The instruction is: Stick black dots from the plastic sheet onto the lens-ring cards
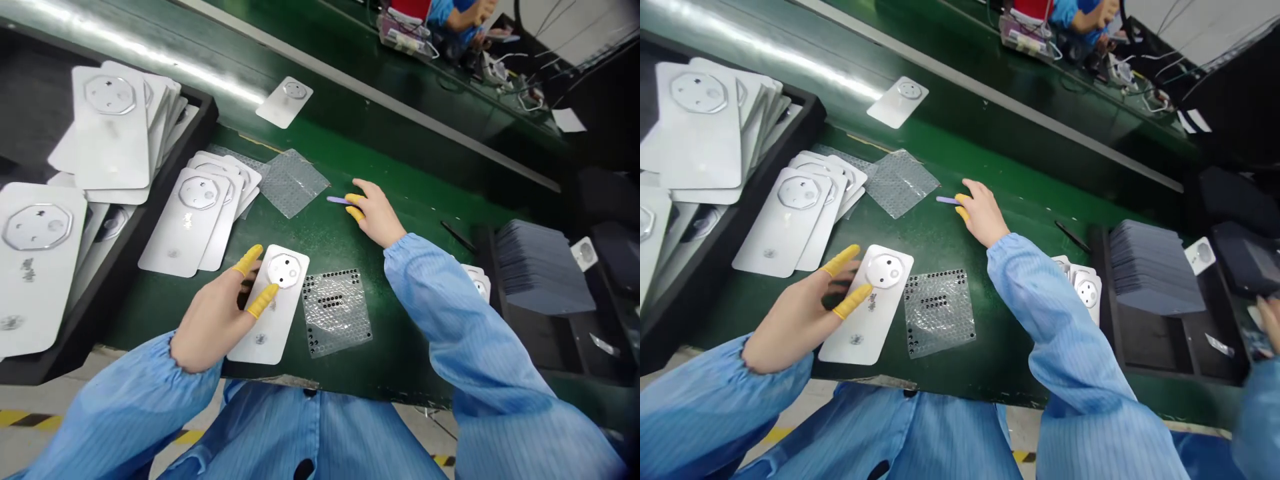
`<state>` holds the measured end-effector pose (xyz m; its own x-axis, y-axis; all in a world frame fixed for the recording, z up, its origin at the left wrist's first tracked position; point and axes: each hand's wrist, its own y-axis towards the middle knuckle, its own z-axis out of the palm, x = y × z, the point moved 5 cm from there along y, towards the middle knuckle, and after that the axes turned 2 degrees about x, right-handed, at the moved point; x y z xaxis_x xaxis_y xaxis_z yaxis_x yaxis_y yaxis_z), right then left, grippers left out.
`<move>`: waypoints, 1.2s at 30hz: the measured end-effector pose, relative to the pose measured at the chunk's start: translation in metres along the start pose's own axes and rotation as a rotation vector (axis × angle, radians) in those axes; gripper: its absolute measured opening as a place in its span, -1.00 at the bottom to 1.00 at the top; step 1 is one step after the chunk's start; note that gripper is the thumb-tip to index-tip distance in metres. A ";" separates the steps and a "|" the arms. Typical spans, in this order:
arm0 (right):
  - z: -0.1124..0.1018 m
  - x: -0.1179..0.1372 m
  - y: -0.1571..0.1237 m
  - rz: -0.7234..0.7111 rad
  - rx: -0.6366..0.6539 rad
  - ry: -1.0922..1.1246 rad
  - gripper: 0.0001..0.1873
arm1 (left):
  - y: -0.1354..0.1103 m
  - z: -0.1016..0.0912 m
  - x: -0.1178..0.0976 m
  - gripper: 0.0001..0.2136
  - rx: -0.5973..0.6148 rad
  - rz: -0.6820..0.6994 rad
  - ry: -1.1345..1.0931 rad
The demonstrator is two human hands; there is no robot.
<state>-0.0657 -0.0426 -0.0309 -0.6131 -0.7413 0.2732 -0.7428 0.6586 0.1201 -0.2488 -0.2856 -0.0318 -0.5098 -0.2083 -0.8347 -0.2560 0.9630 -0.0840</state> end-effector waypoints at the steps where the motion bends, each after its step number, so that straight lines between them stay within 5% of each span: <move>1: 0.003 -0.002 0.003 -0.039 0.003 0.012 -0.79 | -0.005 0.000 -0.003 -0.57 -0.035 0.093 0.118; 4: 0.000 0.001 -0.005 -0.079 -0.039 0.054 -0.79 | -0.021 0.008 -0.012 -0.77 -0.070 0.352 0.325; 7: -0.013 0.023 -0.032 -0.059 -0.083 0.161 -0.73 | -0.031 0.021 -0.012 -0.91 -0.036 0.471 0.352; 12: -0.009 0.097 -0.082 -0.306 0.269 0.248 -0.46 | -0.032 0.027 -0.005 -0.95 -0.088 0.444 0.317; 15: 0.002 0.123 -0.092 -0.360 0.376 0.216 -0.43 | -0.031 0.027 -0.004 -0.95 -0.088 0.415 0.297; 21: 0.017 0.128 -0.081 -0.270 0.464 0.250 -0.61 | -0.031 0.027 -0.006 -0.89 -0.065 0.423 0.279; 30: 0.016 0.127 -0.083 -0.217 0.497 0.241 -0.49 | -0.029 0.029 -0.007 -0.81 -0.014 0.398 0.367; 36: 0.014 0.137 -0.079 -0.408 0.507 0.096 -0.64 | -0.031 0.031 -0.004 -0.75 0.044 0.312 0.315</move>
<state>-0.0946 -0.1979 -0.0164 -0.2461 -0.8884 0.3876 -0.9596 0.1670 -0.2266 -0.2133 -0.3096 -0.0425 -0.7844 0.0582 -0.6175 -0.0184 0.9930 0.1170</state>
